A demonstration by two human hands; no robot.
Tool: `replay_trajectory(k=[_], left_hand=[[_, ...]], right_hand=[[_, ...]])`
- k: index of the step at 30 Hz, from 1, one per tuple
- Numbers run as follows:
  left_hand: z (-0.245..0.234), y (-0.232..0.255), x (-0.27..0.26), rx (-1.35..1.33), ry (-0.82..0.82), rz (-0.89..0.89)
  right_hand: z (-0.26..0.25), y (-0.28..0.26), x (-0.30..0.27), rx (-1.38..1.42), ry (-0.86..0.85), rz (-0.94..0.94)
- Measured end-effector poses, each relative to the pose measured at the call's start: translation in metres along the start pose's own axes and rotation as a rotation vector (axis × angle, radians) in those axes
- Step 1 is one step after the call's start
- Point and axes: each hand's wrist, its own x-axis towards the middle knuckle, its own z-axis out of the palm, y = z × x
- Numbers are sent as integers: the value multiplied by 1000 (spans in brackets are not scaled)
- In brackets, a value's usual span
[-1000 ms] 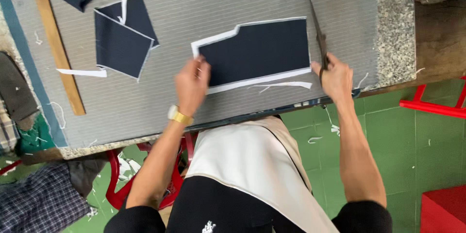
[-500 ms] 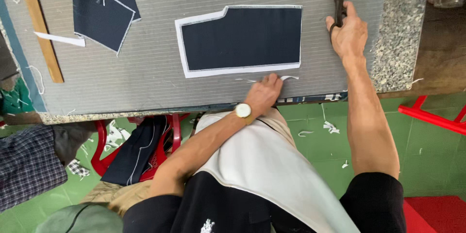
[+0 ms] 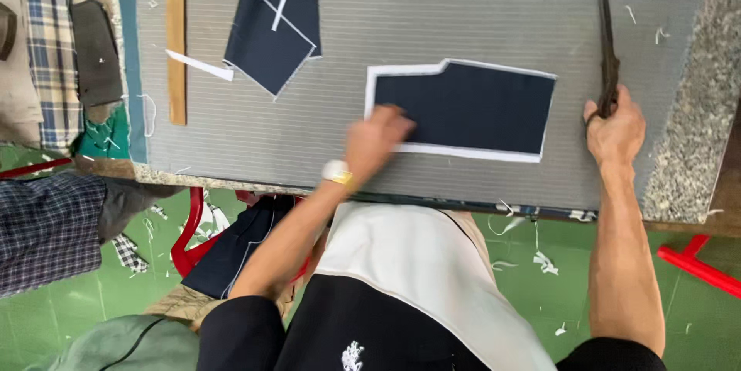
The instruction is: The person uses shears to cut a piece of dark fabric along the edge of a white paper pattern on a work table. After cutting, the person removes the excess fabric and uses an iron to press the cut piece.
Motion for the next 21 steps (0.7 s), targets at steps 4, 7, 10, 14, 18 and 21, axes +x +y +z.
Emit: replay_trajectory(k=[4, 7, 10, 14, 18, 21], left_hand=[[-94, -113, 13, 303, 426, 217], [-124, -160, 15, 515, 398, 85], [-127, -179, 24, 602, 436, 144], [-136, -169, 36, 650, 436, 207], [-176, -99, 51, 341, 563, 267], [-195, -41, 59, 28, 501, 272]], right_hand=[[-9, -13, 7, -8, -36, 55], [-22, -30, 14, 64, -162, 89], [-25, -35, 16, 65, -258, 204], [-35, -41, 7, 3, -266, 149], [-74, -108, 1, 393, 69, 109], [-107, -177, -8, 1018, -175, 259]])
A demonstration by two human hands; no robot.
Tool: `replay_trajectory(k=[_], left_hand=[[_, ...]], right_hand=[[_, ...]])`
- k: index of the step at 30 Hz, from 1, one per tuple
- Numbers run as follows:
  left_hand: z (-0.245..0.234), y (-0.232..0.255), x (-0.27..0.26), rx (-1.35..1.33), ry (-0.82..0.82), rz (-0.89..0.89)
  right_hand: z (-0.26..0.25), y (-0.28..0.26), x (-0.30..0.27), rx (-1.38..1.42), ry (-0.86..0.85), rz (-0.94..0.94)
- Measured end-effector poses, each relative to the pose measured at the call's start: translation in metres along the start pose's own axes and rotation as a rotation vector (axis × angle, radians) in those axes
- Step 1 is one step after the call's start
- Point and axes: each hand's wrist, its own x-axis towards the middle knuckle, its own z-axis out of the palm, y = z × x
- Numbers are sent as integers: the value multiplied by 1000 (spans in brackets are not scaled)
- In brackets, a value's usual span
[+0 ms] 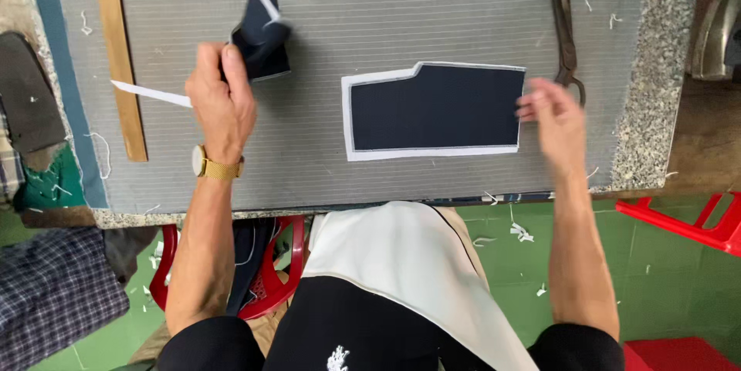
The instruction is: The person uses shears to cut a piece of dark fabric along the edge of a white paper pattern on a work table. After cutting, the person removes the excess fabric and uses an iron to press the cut piece.
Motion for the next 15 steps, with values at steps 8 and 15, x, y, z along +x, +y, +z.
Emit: replay_trajectory(k=[8, 15], left_hand=[[46, 188, 21, -701, -30, -67], [103, 201, -21, -1084, 82, -247]], right_hand=[[104, 0, -36, 455, -479, 358], [64, 28, -22, 1139, 118, 584]])
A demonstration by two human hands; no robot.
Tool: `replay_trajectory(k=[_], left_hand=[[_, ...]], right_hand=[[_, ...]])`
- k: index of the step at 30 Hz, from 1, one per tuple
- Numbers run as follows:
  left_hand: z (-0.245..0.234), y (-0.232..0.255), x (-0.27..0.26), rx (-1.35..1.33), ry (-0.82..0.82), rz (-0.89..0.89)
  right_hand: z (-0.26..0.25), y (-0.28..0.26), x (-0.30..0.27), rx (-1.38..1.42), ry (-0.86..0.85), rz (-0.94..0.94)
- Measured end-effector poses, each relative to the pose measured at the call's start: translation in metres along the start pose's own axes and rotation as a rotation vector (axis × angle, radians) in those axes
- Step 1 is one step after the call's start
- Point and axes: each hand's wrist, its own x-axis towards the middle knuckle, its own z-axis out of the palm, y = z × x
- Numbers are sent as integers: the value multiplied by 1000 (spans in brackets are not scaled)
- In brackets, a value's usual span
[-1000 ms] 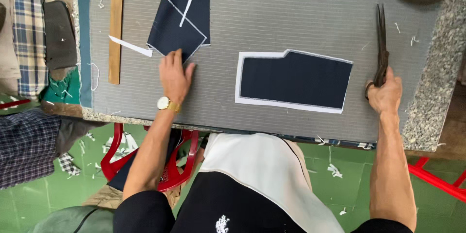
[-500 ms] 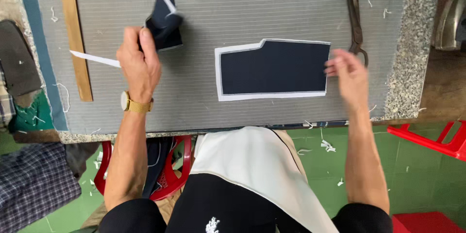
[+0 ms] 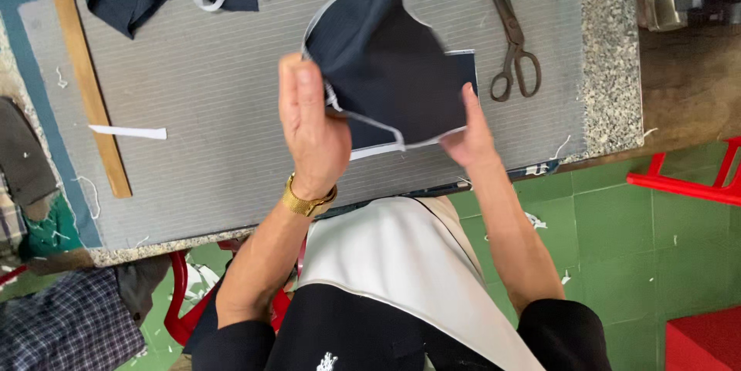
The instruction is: The person uses shears to cut a piece of dark fabric along the edge of a white paper pattern on a work table. After cutting, the person removes the excess fabric and uses an iron to press the cut piece.
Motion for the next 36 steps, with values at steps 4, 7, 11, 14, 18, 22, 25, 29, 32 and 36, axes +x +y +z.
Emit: replay_trajectory(k=[4, 7, 11, 14, 18, 22, 25, 29, 32, 36], left_hand=[[-37, -52, -31, 99, 72, -216], [-82, -124, -56, 54, 192, -446], [-99, -130, -74, 123, 313, -717], [-106, -125, -70, 184, 282, -750], [-123, -137, -41, 604, 103, -603], [-149, -178, -22, 1040, -53, -465], [-147, -165, -12, 925, -117, -406], [-114, -81, 4, 814, -130, -100], [-104, -46, 7, 824, -269, 122], [-130, -74, -8, 879, -455, 283]], right_hand=[[-93, -34, 58, -234, -80, -316], [-123, -43, 75, -713, 113, -468], [-99, -34, 55, -1066, 222, -421], [-100, -37, 66, -1306, 308, -462], [-53, -47, 62, -1560, 427, -486], [-56, -57, 91, -1683, 431, -447], [-65, -69, 99, -1729, 332, -651], [-14, -106, 37, -1471, -15, -947], [7, -120, -1, -1407, -196, -965], [-55, -107, 22, -1480, -191, -1044]])
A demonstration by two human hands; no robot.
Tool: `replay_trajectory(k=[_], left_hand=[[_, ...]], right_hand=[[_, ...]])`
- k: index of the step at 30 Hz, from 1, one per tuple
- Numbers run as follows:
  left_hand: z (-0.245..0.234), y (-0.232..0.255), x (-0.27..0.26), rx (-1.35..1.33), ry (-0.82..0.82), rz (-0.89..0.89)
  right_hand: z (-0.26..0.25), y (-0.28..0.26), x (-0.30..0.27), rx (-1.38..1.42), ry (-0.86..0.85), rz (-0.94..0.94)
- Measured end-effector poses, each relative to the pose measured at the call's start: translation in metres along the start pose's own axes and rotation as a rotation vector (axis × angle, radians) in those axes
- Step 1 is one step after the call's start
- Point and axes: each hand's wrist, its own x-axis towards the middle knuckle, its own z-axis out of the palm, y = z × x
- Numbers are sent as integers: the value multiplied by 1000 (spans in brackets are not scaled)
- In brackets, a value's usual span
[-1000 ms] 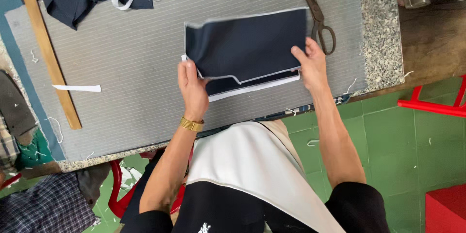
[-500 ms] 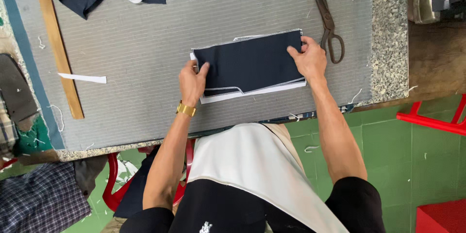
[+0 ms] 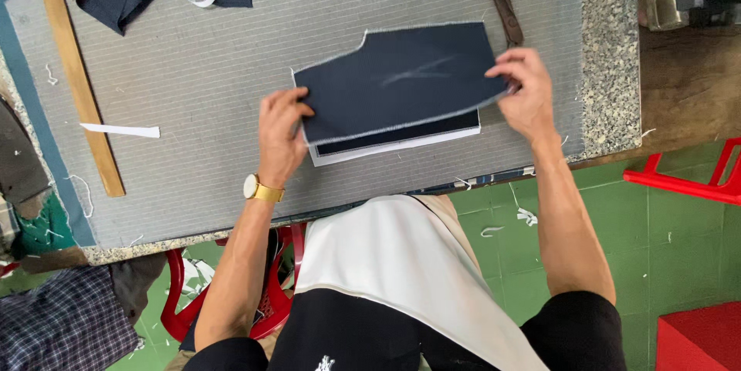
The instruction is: The person uses shears to cut a piece of dark fabric along the edge of a white paper pattern on a work table. After cutting, the person removes the excess fabric and uses an iron to press the cut piece.
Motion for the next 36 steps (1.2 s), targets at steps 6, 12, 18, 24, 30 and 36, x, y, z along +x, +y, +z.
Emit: replay_trajectory(k=[6, 12, 18, 24, 30, 36], left_hand=[[36, -35, -48, 253, -129, -7], [36, -38, -57, 272, -126, -73], [41, -21, -52, 481, -59, -49], [112, 15, -19, 429, -117, 114], [188, 40, 14, 413, -211, 190], [198, 50, 23, 462, -473, 139]], right_hand=[[30, 38, -44, -166, -19, 20], [35, 43, -49, -324, 15, -83], [35, 42, -25, -568, 194, 98], [47, 72, 3, -593, 114, 146], [12, 69, 18, -599, 94, 134], [-86, 122, 1, -811, 181, 88]])
